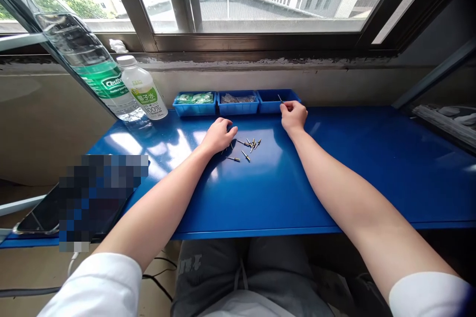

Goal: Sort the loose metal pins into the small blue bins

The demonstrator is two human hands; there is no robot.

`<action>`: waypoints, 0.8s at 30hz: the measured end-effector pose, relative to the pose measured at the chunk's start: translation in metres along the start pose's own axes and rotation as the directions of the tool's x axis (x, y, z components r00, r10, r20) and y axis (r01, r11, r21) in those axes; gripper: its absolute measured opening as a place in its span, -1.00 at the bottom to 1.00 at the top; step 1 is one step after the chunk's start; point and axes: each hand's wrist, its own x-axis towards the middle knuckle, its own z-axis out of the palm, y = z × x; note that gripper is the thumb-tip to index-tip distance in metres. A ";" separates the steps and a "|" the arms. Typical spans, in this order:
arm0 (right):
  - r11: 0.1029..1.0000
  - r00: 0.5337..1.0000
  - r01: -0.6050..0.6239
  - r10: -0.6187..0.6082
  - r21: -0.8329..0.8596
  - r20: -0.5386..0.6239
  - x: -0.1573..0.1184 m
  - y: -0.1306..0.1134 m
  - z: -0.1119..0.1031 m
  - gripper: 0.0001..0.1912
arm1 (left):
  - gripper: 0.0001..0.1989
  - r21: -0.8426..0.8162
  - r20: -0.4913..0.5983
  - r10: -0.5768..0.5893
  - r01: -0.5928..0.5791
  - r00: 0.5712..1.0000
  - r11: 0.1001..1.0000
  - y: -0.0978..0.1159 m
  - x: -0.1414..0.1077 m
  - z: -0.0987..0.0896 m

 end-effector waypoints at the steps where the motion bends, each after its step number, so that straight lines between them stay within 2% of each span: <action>1: 1.000 1.000 -0.011 0.011 0.001 -0.007 0.001 0.002 0.000 -0.83 | -0.62 -0.002 0.004 -0.002 0.002 1.000 1.000 0.001 0.000 0.000; 15: 0.998 0.999 -0.024 0.027 0.064 -0.045 0.003 0.008 0.004 -0.71 | -0.58 0.030 0.045 -0.002 0.001 0.999 1.000 0.000 -0.001 0.000; 24: 0.940 0.993 -0.064 0.027 0.334 0.115 0.004 0.012 0.011 -0.65 | -0.59 0.049 0.071 0.020 -0.024 0.997 0.999 -0.001 -0.001 0.000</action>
